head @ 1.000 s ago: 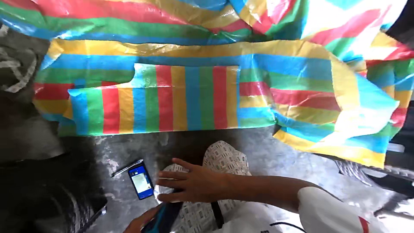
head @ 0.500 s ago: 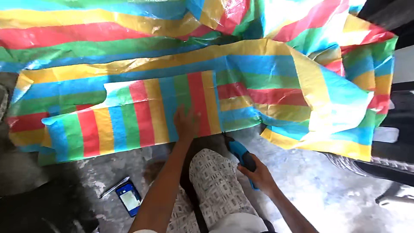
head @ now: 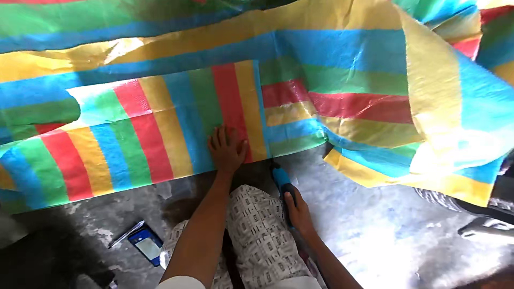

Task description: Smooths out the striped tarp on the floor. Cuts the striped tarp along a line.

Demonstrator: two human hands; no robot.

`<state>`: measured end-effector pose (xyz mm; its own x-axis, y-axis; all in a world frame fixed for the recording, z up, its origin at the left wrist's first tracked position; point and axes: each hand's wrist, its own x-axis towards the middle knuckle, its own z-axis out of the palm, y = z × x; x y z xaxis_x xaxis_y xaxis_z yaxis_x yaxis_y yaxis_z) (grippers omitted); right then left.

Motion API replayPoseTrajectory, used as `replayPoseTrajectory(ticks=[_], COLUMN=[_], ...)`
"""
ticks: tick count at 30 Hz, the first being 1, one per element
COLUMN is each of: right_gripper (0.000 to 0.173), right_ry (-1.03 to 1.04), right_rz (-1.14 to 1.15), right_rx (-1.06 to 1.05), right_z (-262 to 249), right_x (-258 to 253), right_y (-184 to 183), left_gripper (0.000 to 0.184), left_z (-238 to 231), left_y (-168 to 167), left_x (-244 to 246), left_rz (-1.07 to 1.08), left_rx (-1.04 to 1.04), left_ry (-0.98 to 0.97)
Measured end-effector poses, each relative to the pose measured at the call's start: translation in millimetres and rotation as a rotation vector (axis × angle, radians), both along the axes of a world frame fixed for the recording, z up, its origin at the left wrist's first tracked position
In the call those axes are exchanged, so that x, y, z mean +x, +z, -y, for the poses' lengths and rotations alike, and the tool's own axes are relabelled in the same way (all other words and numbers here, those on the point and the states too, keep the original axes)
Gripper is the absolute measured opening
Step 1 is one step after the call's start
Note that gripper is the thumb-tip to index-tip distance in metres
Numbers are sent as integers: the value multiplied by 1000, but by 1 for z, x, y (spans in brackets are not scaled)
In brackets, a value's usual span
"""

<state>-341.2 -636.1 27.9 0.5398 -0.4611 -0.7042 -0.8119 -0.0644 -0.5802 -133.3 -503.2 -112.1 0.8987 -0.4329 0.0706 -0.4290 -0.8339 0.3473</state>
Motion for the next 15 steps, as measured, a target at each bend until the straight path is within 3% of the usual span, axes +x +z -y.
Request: replayPoseTrajectory(ticks=[8, 15], right_gripper=[54, 53], right_ry=[28, -19], right_rz=[3, -26], right_rx=[-116, -93], right_z=[-15, -16], right_x=[12, 25], right_y=[3, 8], left_gripper=[54, 54], left_z=[2, 3], left_y=[6, 3], left_x=[1, 1], left_rz=[-49, -12], left_rx=[-2, 12], left_ry=[17, 22])
